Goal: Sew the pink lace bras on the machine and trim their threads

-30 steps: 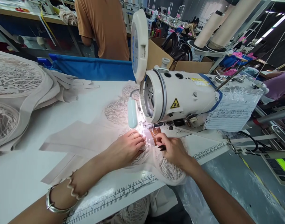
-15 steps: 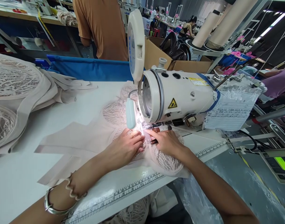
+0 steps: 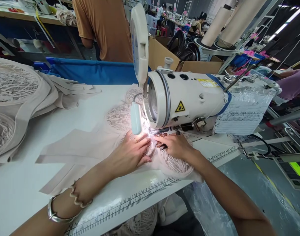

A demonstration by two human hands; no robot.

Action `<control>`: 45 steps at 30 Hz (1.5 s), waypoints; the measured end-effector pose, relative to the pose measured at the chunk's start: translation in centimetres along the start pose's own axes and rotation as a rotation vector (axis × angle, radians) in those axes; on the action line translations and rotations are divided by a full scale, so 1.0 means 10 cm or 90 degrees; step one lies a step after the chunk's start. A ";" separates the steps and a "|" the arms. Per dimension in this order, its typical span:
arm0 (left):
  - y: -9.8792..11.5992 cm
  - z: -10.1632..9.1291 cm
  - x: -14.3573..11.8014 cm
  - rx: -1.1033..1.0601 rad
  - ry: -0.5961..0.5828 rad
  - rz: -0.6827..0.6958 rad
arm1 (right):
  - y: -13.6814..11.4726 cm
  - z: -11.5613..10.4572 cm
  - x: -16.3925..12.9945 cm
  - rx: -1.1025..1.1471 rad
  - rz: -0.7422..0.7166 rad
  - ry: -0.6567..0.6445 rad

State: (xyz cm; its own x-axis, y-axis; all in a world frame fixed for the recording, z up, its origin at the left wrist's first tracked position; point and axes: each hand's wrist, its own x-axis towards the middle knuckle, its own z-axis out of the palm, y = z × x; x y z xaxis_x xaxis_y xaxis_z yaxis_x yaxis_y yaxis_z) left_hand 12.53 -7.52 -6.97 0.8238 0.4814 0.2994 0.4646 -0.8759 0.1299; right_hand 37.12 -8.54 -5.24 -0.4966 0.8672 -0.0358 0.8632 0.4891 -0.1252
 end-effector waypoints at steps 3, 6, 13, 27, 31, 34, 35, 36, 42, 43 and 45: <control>0.00 -0.02 0.00 0.001 -0.009 -0.010 | 0.04 0.01 0.00 0.006 -0.044 0.025; 0.00 -0.03 0.02 0.009 -0.009 -0.014 | 0.06 0.03 0.01 -0.006 -0.048 0.047; -0.03 0.01 0.00 -0.033 0.002 -0.015 | 0.09 -0.02 0.06 0.023 -0.031 0.024; 0.07 0.01 0.03 -0.008 0.008 -0.046 | 0.19 0.11 -0.32 -0.058 -0.146 0.140; 0.07 0.00 0.03 0.004 0.018 -0.034 | 0.19 0.12 -0.27 -0.083 -0.185 0.154; 0.05 -0.01 0.03 0.001 0.004 -0.024 | 0.17 0.08 -0.22 -0.094 -0.165 0.135; 0.04 -0.02 0.03 -0.002 -0.003 -0.023 | 0.15 0.07 -0.21 -0.093 -0.159 0.131; 0.04 -0.02 0.03 -0.006 -0.008 -0.025 | 0.14 0.05 -0.19 -0.090 -0.154 0.127; 0.00 -0.05 0.04 0.003 -0.020 -0.042 | 0.10 0.00 -0.09 -0.063 -0.093 0.082; -0.01 -0.05 0.05 0.006 -0.017 -0.048 | 0.10 0.00 -0.07 -0.055 -0.083 0.074; -0.01 -0.04 0.05 0.006 -0.007 -0.060 | 0.10 0.01 -0.03 -0.028 -0.070 0.058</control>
State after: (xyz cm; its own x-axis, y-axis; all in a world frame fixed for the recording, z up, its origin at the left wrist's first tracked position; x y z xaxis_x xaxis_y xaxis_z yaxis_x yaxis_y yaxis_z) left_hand 12.77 -7.16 -6.41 0.7797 0.5624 0.2753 0.5434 -0.8262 0.1487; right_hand 38.19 -8.33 -5.42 -0.5793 0.8125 0.0653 0.8085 0.5829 -0.0804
